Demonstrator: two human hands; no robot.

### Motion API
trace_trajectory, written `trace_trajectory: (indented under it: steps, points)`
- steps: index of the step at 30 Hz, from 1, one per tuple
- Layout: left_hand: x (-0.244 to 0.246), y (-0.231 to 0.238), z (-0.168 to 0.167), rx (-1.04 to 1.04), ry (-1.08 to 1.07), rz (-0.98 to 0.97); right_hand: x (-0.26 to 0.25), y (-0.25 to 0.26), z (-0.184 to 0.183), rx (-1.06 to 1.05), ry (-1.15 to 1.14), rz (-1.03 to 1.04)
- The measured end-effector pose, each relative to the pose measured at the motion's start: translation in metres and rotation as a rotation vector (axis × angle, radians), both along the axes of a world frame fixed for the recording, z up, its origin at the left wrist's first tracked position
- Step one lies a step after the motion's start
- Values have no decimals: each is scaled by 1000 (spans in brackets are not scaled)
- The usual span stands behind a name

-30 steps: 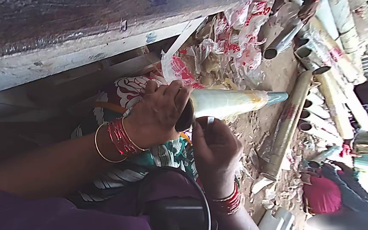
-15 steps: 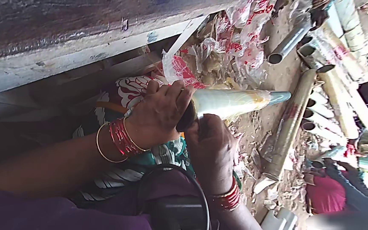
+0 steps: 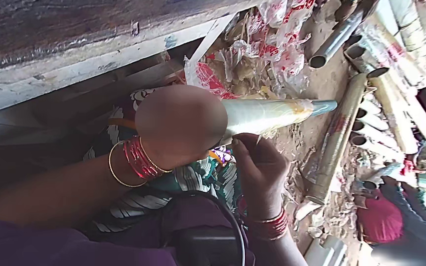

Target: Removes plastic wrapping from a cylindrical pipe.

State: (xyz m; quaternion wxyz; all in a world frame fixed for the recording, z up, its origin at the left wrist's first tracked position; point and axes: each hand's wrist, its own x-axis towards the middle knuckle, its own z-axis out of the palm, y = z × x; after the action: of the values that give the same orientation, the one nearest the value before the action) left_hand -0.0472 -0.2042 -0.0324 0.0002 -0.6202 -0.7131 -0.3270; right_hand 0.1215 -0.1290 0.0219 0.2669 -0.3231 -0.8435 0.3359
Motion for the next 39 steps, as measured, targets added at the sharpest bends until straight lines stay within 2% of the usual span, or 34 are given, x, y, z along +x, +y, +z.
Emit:
trace_trajectory:
  steps: [2,6,10,15,20,23,26,28,33,36,39]
  points:
    - [0,-1,-1,22,22,-2,-6,-7,-4,163,50,49]
    - [0,-1,-2,49,26,-9,-18,-22,-5,495,-35,13]
    - [0,0,-2,52,22,-15,-24,-30,-10,690,-104,-22]
    - [0,0,-1,41,1,-13,-27,-34,-6,698,-293,-71]
    - [1,-2,-1,21,-8,-6,-21,-25,-7,600,-344,-158]
    - [1,-1,-1,30,-27,0,-1,9,-4,385,-351,-293]
    - [1,-2,-2,107,-54,-3,18,21,3,131,-169,-199]
    - [1,-8,1,128,-61,-16,24,19,6,36,-141,-118]
    - [1,-41,9,181,-44,-3,42,6,22,112,-344,72]
    - [1,-54,14,161,-41,-21,38,1,30,332,-254,195]
    - [-4,-56,5,147,1,-63,28,2,32,533,-179,338]
